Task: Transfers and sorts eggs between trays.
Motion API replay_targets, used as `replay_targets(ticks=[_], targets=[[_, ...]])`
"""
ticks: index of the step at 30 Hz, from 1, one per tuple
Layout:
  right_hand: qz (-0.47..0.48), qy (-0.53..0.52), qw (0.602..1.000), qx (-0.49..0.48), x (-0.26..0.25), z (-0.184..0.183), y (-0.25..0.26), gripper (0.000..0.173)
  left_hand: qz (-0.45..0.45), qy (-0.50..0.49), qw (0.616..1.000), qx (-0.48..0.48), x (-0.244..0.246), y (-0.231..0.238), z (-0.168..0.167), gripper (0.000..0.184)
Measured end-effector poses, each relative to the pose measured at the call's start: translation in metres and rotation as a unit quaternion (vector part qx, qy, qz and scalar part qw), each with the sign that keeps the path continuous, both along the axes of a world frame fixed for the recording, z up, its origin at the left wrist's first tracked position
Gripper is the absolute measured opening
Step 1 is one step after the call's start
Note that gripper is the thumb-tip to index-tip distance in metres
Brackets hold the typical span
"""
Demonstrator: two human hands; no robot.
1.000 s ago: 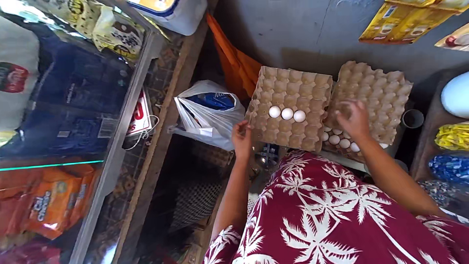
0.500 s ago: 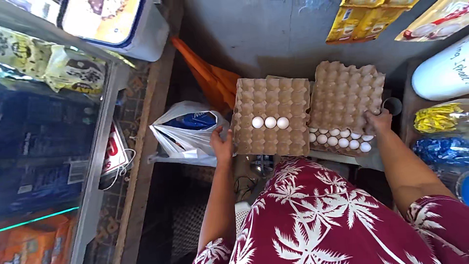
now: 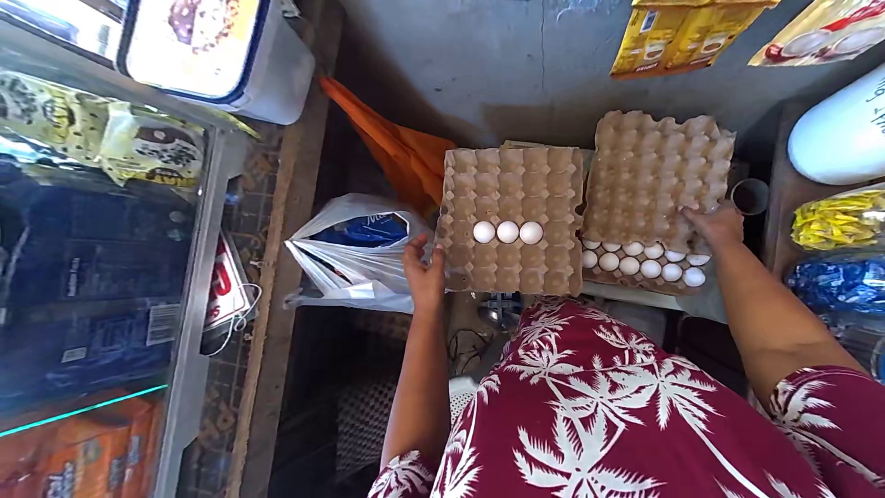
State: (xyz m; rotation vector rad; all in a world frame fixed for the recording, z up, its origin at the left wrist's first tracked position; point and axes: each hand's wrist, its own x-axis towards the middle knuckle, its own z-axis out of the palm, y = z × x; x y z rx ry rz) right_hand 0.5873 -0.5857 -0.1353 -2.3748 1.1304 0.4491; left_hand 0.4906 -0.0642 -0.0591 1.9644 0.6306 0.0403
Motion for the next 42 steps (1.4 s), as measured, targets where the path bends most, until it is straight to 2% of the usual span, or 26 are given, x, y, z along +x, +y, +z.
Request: replay_targets(ticks=[6, 15, 21, 24, 27, 31, 35, 38, 42], targets=[[-0.008, -0.024, 0.999, -0.023, 0.004, 0.022, 0.000, 0.093, 0.008, -0.021, 1.000, -0.013, 0.003, -0.008, 0.001, 0.051], [-0.015, -0.060, 0.997, 0.041, -0.034, 0.046, -0.014, 0.085, -0.024, -0.057, 0.998, -0.013, -0.002, -0.035, 0.011, 0.046], [0.020, -0.108, 0.990, 0.090, -0.094, 0.076, 0.005, 0.077, -0.188, -0.079, 0.979, -0.032, -0.005, -0.091, 0.033, 0.043], [0.044, -0.123, 0.985, 0.114, -0.117, 0.098, 0.035, 0.076, -0.291, -0.073, 0.952, -0.060, -0.004, -0.114, 0.047, 0.052], [0.090, -0.137, 0.979, 0.125, -0.121, 0.122, 0.073, 0.078, -0.335, -0.074, 0.935, -0.095, -0.003, -0.118, 0.058, 0.059], [0.123, -0.169, 0.961, 0.181, -0.109, 0.138, 0.116, 0.072, -0.275, -0.073, 0.946, -0.152, 0.003, -0.086, 0.064, 0.055], [0.163, -0.170, 0.937, 0.258, -0.099, 0.135, 0.155, 0.066, -0.203, -0.036, 0.974, -0.096, 0.014, -0.022, 0.058, 0.056], [0.209, -0.150, 0.928, 0.270, -0.094, 0.127, 0.184, 0.064, -0.173, -0.018, 0.981, -0.087, 0.018, 0.016, 0.043, 0.058], [0.237, -0.110, 0.926, 0.271, -0.087, 0.113, 0.205, 0.063, -0.163, 0.018, 0.984, -0.072, 0.021, 0.041, 0.008, 0.057]])
